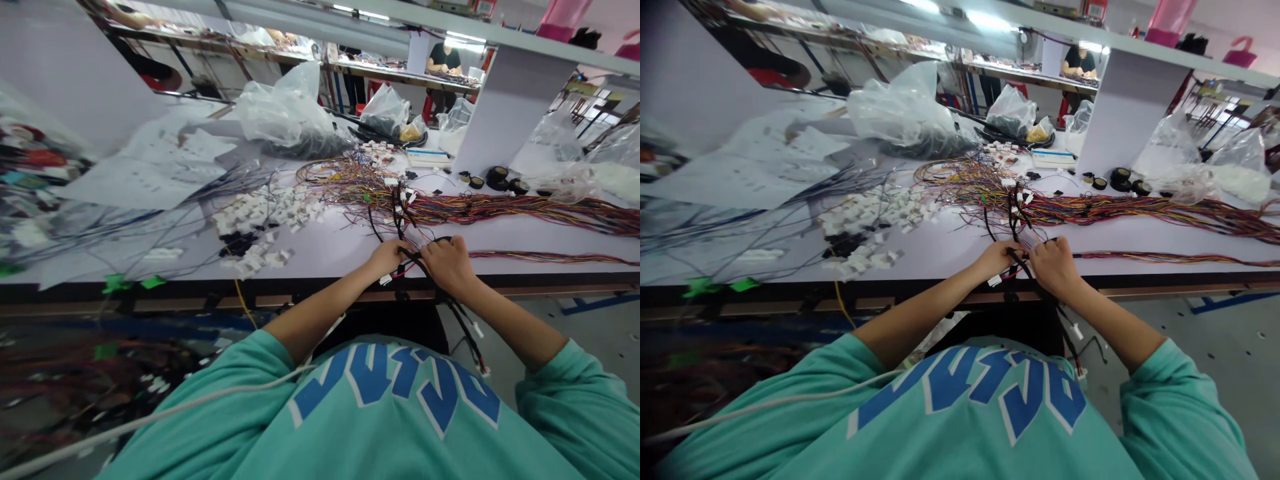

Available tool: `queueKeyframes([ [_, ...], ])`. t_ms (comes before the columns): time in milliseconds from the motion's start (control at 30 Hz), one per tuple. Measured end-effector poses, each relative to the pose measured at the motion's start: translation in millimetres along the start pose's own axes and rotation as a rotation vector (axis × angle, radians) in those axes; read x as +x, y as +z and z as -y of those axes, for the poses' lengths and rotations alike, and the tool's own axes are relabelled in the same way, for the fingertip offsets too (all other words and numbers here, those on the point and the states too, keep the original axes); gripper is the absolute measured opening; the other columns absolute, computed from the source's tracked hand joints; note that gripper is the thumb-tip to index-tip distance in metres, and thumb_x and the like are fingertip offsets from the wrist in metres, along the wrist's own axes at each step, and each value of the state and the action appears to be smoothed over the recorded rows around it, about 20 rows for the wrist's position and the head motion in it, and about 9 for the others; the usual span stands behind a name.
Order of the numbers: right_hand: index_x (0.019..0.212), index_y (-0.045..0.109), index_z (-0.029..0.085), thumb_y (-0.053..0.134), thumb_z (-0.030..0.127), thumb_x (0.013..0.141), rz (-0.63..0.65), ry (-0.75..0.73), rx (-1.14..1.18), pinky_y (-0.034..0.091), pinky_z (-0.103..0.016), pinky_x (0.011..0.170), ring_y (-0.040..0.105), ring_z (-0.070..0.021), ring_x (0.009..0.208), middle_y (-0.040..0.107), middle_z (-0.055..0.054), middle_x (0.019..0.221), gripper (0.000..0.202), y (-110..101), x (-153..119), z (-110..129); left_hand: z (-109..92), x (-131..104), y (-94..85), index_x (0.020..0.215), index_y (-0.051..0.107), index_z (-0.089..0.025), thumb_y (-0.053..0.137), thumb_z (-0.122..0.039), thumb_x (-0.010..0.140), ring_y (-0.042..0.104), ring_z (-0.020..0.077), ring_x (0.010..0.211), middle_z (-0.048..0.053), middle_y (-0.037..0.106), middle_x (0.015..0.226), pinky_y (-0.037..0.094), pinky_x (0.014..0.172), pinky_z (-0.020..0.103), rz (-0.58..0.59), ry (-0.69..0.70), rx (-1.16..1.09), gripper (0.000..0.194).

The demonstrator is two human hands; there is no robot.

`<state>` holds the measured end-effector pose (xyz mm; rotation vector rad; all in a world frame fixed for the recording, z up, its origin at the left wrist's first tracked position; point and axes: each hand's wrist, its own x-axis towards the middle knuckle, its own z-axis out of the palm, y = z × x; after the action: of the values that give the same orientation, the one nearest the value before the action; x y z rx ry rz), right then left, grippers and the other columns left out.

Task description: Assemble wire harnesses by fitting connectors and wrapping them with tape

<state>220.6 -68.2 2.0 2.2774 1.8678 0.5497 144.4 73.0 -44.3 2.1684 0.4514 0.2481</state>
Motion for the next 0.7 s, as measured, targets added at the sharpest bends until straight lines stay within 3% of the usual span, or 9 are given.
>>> queueKeyframes([
  [167, 0.104, 0.061, 0.017, 0.035, 0.014, 0.088, -0.013, -0.081, 0.013, 0.021, -0.037, 0.083, 0.048, -0.0204, 0.093, 0.065, -0.01, 0.095, 0.031, 21.9, 14.3, -22.8, -7.9, -3.4, 1.5, 0.076, 0.064, -0.012, 0.048, -0.02, 0.078, 0.057, 0.0113, 0.069, 0.002, 0.064, 0.071, 0.045, 0.067, 0.022, -0.025, -0.032, -0.067, 0.018],
  [300, 0.108, 0.061, 0.021, 0.037, 0.017, 0.089, -0.012, -0.052, 0.082, 0.021, -0.037, 0.082, 0.048, -0.0195, 0.096, 0.064, -0.008, 0.102, 0.031, 34.3, 17.3, -27.3, -21.8, -4.8, 2.9, 0.092, 0.063, -0.012, 0.051, -0.02, 0.077, 0.053, 0.0107, 0.053, 0.0, 0.059, 0.059, 0.041, 0.05, 0.021, 0.056, -0.259, -0.076, 0.021],
  [500, 0.11, 0.06, 0.023, 0.035, 0.022, 0.091, -0.074, -0.071, 0.05, 0.022, -0.035, 0.079, 0.047, -0.0188, 0.093, 0.064, -0.008, 0.097, 0.032, 36.4, 14.2, -28.7, -35.5, -4.0, 7.9, 0.09, 0.066, -0.015, 0.056, -0.031, 0.077, 0.061, 0.0221, 0.09, 0.011, 0.067, 0.095, 0.045, 0.074, 0.028, 0.003, -0.146, 0.32, 0.023],
  [700, 0.099, 0.066, 0.022, 0.039, 0.02, 0.089, -0.052, -0.169, -0.013, 0.024, -0.034, 0.074, 0.046, -0.02, 0.086, 0.062, -0.009, 0.085, 0.028, 26.2, 21.8, -32.3, -36.3, -5.0, 13.1, 0.094, 0.066, -0.015, 0.046, -0.03, 0.083, 0.061, 0.0232, 0.094, 0.011, 0.067, 0.099, 0.044, 0.074, 0.03, -0.015, -0.194, 0.318, 0.027],
])
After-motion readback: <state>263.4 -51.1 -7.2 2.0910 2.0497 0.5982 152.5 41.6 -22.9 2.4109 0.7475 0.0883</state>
